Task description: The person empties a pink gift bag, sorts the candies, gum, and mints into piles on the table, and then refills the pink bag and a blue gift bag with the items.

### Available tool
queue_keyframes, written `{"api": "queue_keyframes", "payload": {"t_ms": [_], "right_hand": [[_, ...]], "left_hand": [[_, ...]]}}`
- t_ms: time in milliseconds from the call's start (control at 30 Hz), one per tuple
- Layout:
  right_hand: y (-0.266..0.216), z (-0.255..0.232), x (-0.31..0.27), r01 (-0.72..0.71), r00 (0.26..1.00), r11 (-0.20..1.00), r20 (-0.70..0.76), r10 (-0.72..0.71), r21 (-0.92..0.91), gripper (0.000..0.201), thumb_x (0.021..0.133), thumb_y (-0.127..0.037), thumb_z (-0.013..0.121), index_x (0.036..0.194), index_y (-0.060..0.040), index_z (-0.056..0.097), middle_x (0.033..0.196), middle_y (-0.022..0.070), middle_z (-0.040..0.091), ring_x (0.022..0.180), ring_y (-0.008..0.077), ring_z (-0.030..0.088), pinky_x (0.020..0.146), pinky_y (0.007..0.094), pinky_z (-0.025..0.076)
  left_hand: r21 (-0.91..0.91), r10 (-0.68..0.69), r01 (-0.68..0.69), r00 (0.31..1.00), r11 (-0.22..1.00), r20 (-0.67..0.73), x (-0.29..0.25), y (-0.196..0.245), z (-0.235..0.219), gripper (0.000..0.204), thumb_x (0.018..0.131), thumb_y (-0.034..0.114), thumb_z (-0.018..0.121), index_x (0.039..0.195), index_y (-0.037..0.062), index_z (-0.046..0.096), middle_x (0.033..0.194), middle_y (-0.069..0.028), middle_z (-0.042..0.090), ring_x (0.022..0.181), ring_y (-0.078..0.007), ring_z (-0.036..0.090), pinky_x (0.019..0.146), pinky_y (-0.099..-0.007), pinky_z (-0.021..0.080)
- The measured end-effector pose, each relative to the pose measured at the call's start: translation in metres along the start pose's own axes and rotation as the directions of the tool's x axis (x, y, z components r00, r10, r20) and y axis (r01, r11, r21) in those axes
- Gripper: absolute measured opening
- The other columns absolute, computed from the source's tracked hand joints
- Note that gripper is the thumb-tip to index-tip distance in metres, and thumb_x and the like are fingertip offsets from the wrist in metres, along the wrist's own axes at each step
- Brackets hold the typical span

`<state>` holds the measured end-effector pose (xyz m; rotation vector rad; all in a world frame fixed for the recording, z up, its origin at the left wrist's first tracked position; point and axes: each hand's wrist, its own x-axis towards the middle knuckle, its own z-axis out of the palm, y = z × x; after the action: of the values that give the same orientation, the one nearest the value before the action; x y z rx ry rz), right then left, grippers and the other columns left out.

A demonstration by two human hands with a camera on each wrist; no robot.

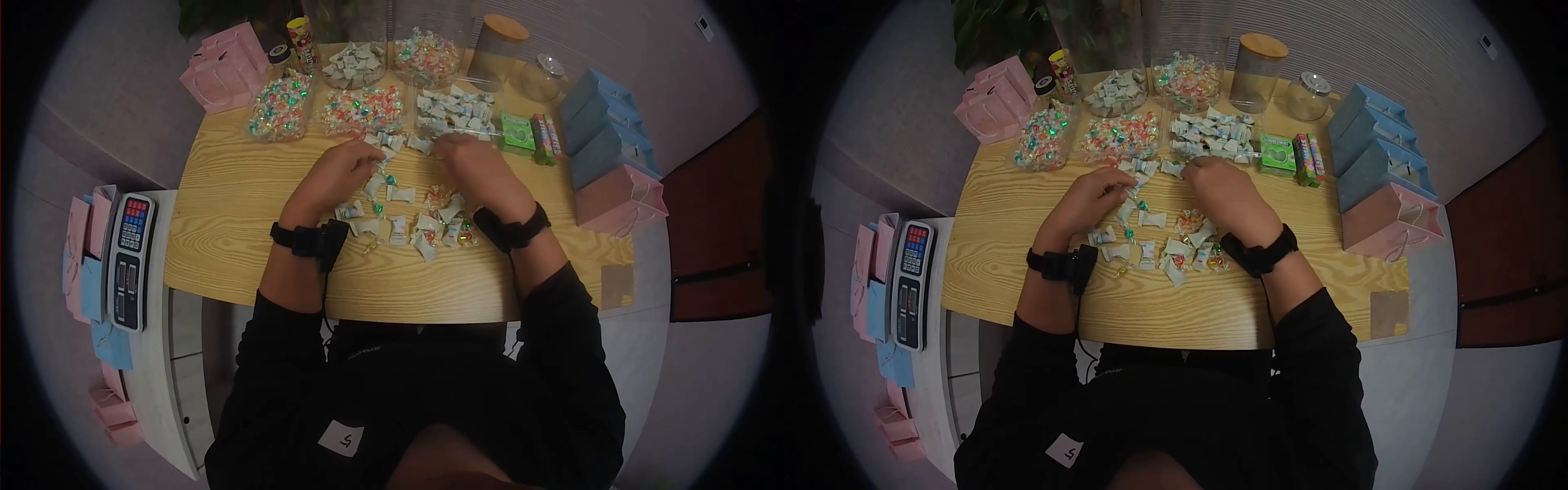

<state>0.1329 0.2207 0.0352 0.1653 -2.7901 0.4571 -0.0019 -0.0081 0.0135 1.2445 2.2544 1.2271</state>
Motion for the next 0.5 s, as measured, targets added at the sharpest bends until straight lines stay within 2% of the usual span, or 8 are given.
{"api": "queue_keyframes", "payload": {"t_ms": [67,133,200,233,300,333,400,500], "right_hand": [[-0.003,0.002,-0.001,-0.02,0.999,0.996,0.024,0.022,-0.081,0.017,0.081,-0.001,0.058,0.095,-0.0018,0.067,0.095,0.0145,0.067,0.097,0.0317,0.063,0.078,0.0408,0.053],[-0.005,0.001,-0.003,-0.039,0.992,0.989,0.115,0.056,-0.142,0.016,0.079,0.0,0.058,0.093,-0.0009,0.066,0.097,0.0153,0.066,0.097,0.0339,0.063,0.077,0.0414,0.053],[-0.001,-0.008,0.0,-0.031,0.994,0.997,0.103,0.038,-0.069,0.017,0.081,-0.003,0.058,0.096,-0.002,0.066,0.097,0.0158,0.066,0.096,0.0351,0.063,0.079,0.0418,0.052],[0.001,-0.011,0.001,-0.022,0.996,1.0,0.083,0.021,0.006,0.019,0.082,-0.006,0.059,0.1,-0.003,0.066,0.098,0.0163,0.065,0.095,0.0362,0.062,0.081,0.0422,0.051],[0.002,-0.009,0.003,-0.065,0.992,0.998,0.113,0.064,0.01,0.019,0.082,-0.007,0.06,0.1,-0.0028,0.065,0.099,0.0164,0.064,0.094,0.0363,0.062,0.08,0.0429,0.051],[0.001,-0.007,0.004,-0.11,0.985,0.994,0.138,0.107,0.015,0.018,0.083,-0.008,0.061,0.099,-0.0026,0.065,0.099,0.0165,0.063,0.094,0.0365,0.062,0.08,0.0436,0.051],[-0.001,0.0,0.003,-0.125,0.978,0.992,0.167,0.126,-0.017,0.019,0.082,-0.009,0.062,0.099,-0.0025,0.065,0.1,0.0166,0.063,0.094,0.0364,0.062,0.08,0.0437,0.051],[-0.006,0.003,0.004,-0.162,0.967,0.986,0.195,0.165,-0.03,0.02,0.08,-0.009,0.065,0.099,-0.0027,0.065,0.1,0.0168,0.063,0.094,0.0365,0.062,0.08,0.0439,0.051]], "left_hand": [[0.023,0.038,-0.039,0.999,0.999,0.027,-0.001,-0.002,0.0,0.017,0.089,0.005,0.065,0.105,0.0013,0.068,0.093,-0.0068,0.064,0.085,-0.0168,0.06,0.076,-0.0294,0.048],[0.046,0.073,-0.076,0.995,0.996,0.063,-0.002,0.002,-0.002,0.017,0.089,0.005,0.064,0.105,0.0011,0.068,0.094,-0.0071,0.064,0.085,-0.018,0.06,0.077,-0.0299,0.048],[0.064,-0.075,0.067,0.989,0.996,0.131,-0.002,0.012,-0.008,0.015,0.088,0.007,0.063,0.101,0.0015,0.068,0.095,-0.0131,0.066,0.089,-0.0275,0.063,0.078,-0.0335,0.05],[0.059,-0.075,0.068,0.989,0.996,0.129,-0.001,0.013,-0.009,0.015,0.088,0.007,0.063,0.101,0.0015,0.068,0.095,-0.0131,0.066,0.089,-0.0275,0.063,0.078,-0.0335,0.05],[0.173,0.0,0.002,1.0,0.985,-0.011,0.002,0.012,-0.014,0.021,0.089,0.004,0.062,0.11,0.001,0.065,0.107,-0.0098,0.063,0.094,-0.0211,0.061,0.081,-0.0299,0.049],[0.176,0.002,0.0,1.0,0.984,-0.013,0.001,0.008,-0.015,0.021,0.089,0.004,0.062,0.11,0.001,0.065,0.107,-0.0098,0.063,0.094,-0.0211,0.061,0.081,-0.0299,0.049],[0.211,0.101,-0.061,0.977,0.976,-0.188,0.0,-0.008,-0.014,0.023,0.088,0.004,0.063,0.111,0.001,0.064,0.111,-0.0113,0.061,0.095,-0.0221,0.061,0.081,-0.03,0.049],[0.263,0.159,-0.118,0.977,0.957,-0.14,0.0,-0.023,-0.01,0.025,0.087,0.004,0.064,0.113,0.0008,0.063,0.113,-0.0124,0.06,0.096,-0.0232,0.061,0.082,-0.0302,0.049]]}}
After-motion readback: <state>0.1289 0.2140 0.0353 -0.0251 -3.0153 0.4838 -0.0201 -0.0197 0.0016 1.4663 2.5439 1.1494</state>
